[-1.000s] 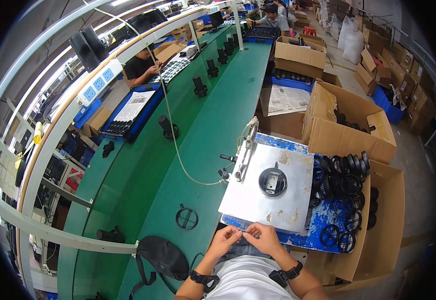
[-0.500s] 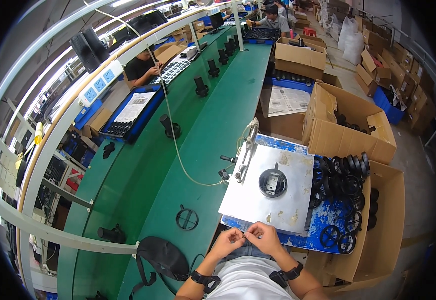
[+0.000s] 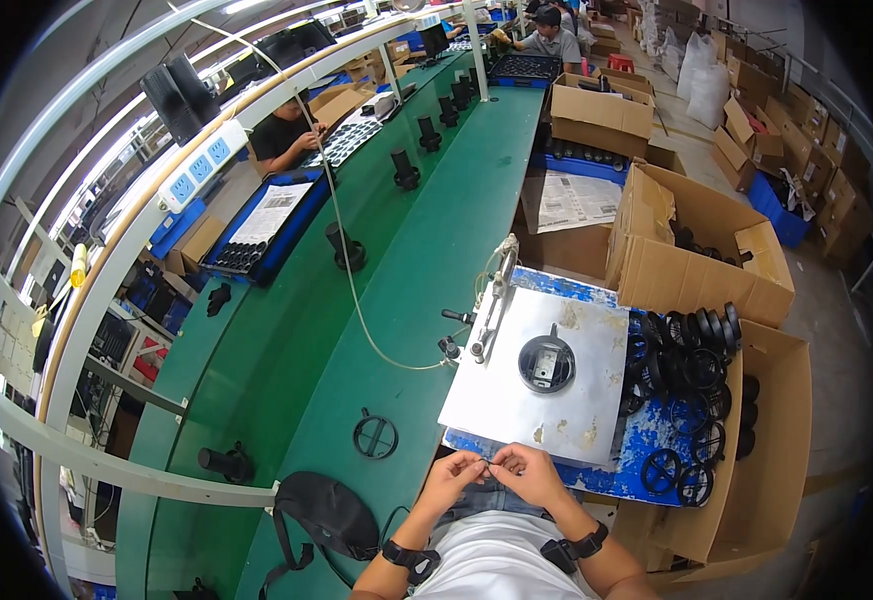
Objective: The person fits a black plastic ring onto a cylindrical component, places it into a machine, and then removes it to thread a thin wire through the ring's internal structure.
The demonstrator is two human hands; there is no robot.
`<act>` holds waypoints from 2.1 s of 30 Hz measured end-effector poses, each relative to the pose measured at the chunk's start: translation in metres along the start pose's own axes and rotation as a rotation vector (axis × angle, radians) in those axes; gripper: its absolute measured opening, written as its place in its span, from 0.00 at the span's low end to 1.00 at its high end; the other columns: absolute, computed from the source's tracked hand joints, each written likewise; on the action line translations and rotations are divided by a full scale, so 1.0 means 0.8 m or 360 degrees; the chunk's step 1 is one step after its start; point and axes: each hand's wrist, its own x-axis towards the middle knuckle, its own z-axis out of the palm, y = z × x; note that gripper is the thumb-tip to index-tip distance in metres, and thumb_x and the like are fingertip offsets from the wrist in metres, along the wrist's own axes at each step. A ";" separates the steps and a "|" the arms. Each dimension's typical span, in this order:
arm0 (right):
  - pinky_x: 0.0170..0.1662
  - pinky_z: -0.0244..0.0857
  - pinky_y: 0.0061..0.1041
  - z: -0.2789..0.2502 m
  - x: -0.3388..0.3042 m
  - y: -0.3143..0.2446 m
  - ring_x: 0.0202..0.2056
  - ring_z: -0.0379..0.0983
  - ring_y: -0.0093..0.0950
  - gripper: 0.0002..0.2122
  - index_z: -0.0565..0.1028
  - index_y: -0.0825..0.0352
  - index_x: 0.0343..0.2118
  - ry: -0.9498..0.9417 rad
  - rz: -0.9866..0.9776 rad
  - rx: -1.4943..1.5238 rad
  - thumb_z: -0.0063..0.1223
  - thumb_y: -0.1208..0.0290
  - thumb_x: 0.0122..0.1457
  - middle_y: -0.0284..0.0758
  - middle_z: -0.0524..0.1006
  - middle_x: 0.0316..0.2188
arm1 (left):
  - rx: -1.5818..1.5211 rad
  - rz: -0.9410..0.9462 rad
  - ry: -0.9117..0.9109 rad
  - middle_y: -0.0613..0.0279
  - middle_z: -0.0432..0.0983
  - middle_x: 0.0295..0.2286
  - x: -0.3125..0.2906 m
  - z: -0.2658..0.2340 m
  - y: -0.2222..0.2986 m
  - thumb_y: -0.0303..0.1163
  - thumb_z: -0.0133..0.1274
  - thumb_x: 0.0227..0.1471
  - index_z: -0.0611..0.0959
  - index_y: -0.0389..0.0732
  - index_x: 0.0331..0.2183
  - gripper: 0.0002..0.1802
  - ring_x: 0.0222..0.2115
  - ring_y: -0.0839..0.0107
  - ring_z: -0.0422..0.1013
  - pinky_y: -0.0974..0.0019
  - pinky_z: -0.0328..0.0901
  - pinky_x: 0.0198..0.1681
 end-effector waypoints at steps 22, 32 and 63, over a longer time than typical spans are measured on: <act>0.32 0.67 0.17 -0.001 0.003 -0.005 0.26 0.73 0.17 0.10 0.76 0.70 0.36 -0.0022 -0.0083 -0.0174 0.62 0.77 0.50 0.30 0.78 0.25 | 0.0056 -0.0062 0.0024 0.64 0.79 0.31 0.001 0.002 0.005 0.28 0.54 0.58 0.81 0.33 0.38 0.09 0.30 0.79 0.72 0.75 0.66 0.36; 0.30 0.66 0.17 0.000 0.003 -0.006 0.24 0.71 0.17 0.09 0.77 0.71 0.34 0.0025 -0.0117 -0.0250 0.63 0.77 0.48 0.31 0.77 0.23 | 0.0153 -0.0019 0.0103 0.72 0.76 0.25 0.002 0.003 0.007 0.26 0.61 0.51 0.82 0.36 0.34 0.07 0.24 0.88 0.67 0.81 0.62 0.28; 0.26 0.64 0.18 0.001 0.006 0.003 0.21 0.69 0.18 0.13 0.72 0.69 0.24 0.0256 -0.0242 -0.0342 0.68 0.72 0.46 0.32 0.74 0.18 | 0.0101 0.0172 -0.0041 0.69 0.78 0.28 0.002 0.009 0.011 0.25 0.62 0.50 0.81 0.35 0.39 0.12 0.26 0.85 0.69 0.80 0.64 0.31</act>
